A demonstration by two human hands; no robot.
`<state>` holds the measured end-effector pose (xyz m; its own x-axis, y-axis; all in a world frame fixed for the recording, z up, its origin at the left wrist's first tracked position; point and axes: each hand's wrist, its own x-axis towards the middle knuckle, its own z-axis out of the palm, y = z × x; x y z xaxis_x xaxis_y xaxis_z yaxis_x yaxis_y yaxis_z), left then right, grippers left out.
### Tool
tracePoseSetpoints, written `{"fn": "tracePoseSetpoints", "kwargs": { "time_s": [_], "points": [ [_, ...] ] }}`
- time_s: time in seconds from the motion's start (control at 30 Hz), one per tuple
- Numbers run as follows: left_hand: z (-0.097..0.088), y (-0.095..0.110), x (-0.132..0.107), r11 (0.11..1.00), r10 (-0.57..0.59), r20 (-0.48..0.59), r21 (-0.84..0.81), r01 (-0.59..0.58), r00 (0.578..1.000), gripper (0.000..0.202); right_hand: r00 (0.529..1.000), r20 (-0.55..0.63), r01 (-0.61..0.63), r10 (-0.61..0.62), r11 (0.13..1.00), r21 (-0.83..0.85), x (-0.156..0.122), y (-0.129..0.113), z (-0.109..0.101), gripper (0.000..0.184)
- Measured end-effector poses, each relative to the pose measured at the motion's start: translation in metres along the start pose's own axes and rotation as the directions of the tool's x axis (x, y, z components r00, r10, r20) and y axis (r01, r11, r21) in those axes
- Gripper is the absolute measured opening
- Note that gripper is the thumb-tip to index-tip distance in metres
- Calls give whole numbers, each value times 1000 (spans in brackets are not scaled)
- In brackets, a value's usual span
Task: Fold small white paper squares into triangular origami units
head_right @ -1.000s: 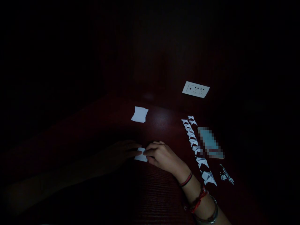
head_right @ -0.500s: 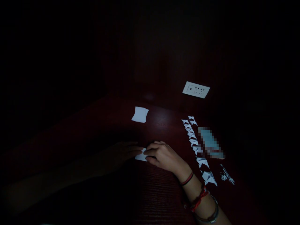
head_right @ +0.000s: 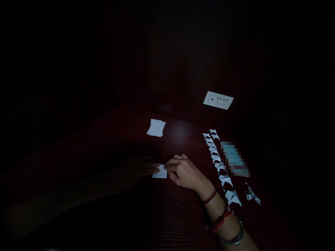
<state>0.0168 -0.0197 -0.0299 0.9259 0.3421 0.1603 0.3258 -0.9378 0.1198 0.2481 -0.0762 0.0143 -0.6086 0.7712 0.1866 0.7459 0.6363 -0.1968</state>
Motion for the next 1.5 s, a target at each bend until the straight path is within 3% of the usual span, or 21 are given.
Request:
{"fn": "tracePoseSetpoints", "kwargs": {
  "time_s": [0.23,0.53,0.93,1.17,1.5],
  "points": [
    [-9,2,-2,1000,-1,9,-8,1,1000,60,998,51,35,-35,999,-6,0,-4,-1,23],
    [-6,-11,-2,997,58,21,-49,-57,998,66,997,63,54,-52,998,-35,0,-9,-1,26],
    [-14,-14,1,989,109,-5,-104,-109,994,52,997,45,58,-58,998,-17,-4,-5,-3,18],
    [-8,-17,-1,993,94,-9,-76,-94,996,53,998,-3,63,-63,998,14,-2,-1,2,24],
    [-4,-21,0,987,142,-71,-71,-147,987,45,996,15,89,-89,995,-34,3,-6,3,26]
  ]
}}
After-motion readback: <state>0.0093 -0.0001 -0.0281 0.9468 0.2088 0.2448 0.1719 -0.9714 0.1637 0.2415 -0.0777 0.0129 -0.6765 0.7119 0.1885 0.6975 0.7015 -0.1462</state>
